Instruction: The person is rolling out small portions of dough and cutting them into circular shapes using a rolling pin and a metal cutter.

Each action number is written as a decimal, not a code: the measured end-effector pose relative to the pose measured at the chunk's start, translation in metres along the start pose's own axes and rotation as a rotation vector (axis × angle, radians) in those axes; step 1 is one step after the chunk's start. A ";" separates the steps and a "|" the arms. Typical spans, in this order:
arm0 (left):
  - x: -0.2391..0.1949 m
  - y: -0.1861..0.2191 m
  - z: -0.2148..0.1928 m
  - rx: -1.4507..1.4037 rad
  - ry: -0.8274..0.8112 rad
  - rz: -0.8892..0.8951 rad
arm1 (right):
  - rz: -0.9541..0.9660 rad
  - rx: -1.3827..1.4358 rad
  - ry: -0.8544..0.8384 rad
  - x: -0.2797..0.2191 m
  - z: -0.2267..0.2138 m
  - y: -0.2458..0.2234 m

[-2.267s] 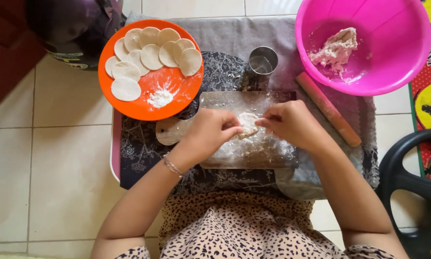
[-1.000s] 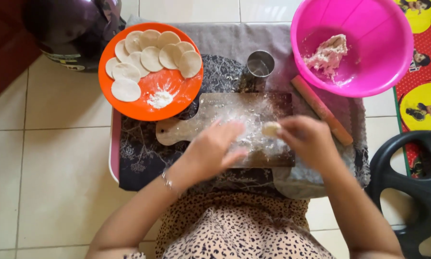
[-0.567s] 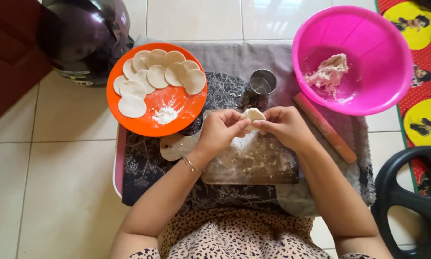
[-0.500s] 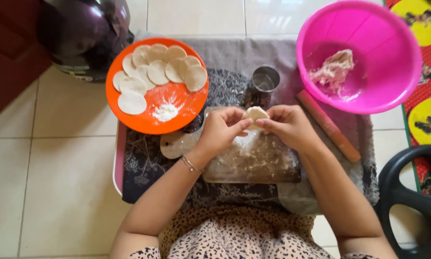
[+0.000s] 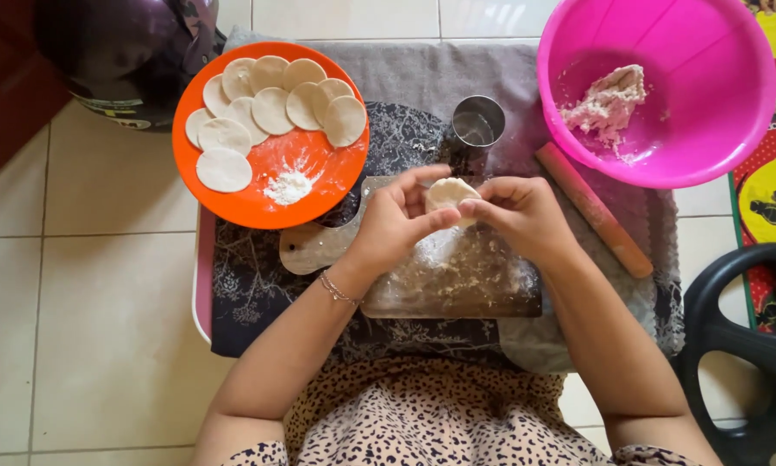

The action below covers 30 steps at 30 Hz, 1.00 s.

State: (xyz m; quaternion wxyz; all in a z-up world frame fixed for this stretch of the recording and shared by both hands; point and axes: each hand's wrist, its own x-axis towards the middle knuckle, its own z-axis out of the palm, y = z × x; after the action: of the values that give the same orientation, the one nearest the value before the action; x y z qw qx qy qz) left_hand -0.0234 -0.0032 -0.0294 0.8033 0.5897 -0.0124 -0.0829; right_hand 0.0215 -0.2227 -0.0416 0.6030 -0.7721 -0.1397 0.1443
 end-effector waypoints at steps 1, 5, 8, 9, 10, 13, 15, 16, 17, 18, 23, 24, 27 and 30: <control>0.000 -0.002 -0.002 -0.001 0.001 -0.001 | 0.001 0.000 -0.001 0.002 0.002 -0.003; 0.000 -0.014 -0.005 0.086 0.022 -0.022 | 0.038 0.113 -0.041 0.003 0.004 -0.002; -0.001 -0.009 -0.002 0.107 0.010 -0.038 | -0.015 0.116 -0.022 0.002 0.001 0.003; -0.002 -0.004 0.000 0.108 0.007 -0.033 | -0.058 0.106 -0.016 0.001 0.000 0.003; -0.003 -0.002 0.000 0.108 0.010 -0.034 | -0.056 0.107 -0.019 0.001 0.001 -0.002; -0.005 0.000 0.001 0.099 0.050 -0.087 | -0.060 0.110 -0.030 -0.001 0.006 -0.014; -0.005 -0.002 0.000 0.191 0.095 -0.051 | -0.057 0.161 -0.050 -0.002 0.011 -0.020; -0.005 -0.002 0.002 0.192 0.094 -0.050 | -0.058 0.162 -0.049 -0.001 0.009 -0.013; -0.006 -0.002 0.003 0.203 0.096 -0.052 | -0.113 0.115 -0.034 0.000 0.007 -0.006; -0.007 -0.003 0.005 0.211 0.096 -0.058 | -0.165 0.068 -0.018 0.000 0.005 0.002; -0.006 -0.002 0.005 0.119 0.099 -0.039 | -0.148 0.063 0.008 -0.003 0.005 -0.008; -0.006 0.000 0.004 0.106 0.112 -0.034 | -0.136 0.076 0.003 -0.004 0.006 -0.012; -0.009 -0.001 0.005 0.204 0.133 -0.012 | -0.098 0.133 -0.015 -0.002 0.013 -0.021; -0.009 -0.004 0.008 0.237 0.126 -0.010 | -0.129 0.100 0.021 -0.003 0.006 -0.001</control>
State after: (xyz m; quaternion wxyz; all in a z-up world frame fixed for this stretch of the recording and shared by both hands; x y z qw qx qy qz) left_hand -0.0335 -0.0104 -0.0303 0.7266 0.6847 0.0313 -0.0479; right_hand 0.0159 -0.2181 -0.0421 0.6502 -0.7320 -0.1753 0.1039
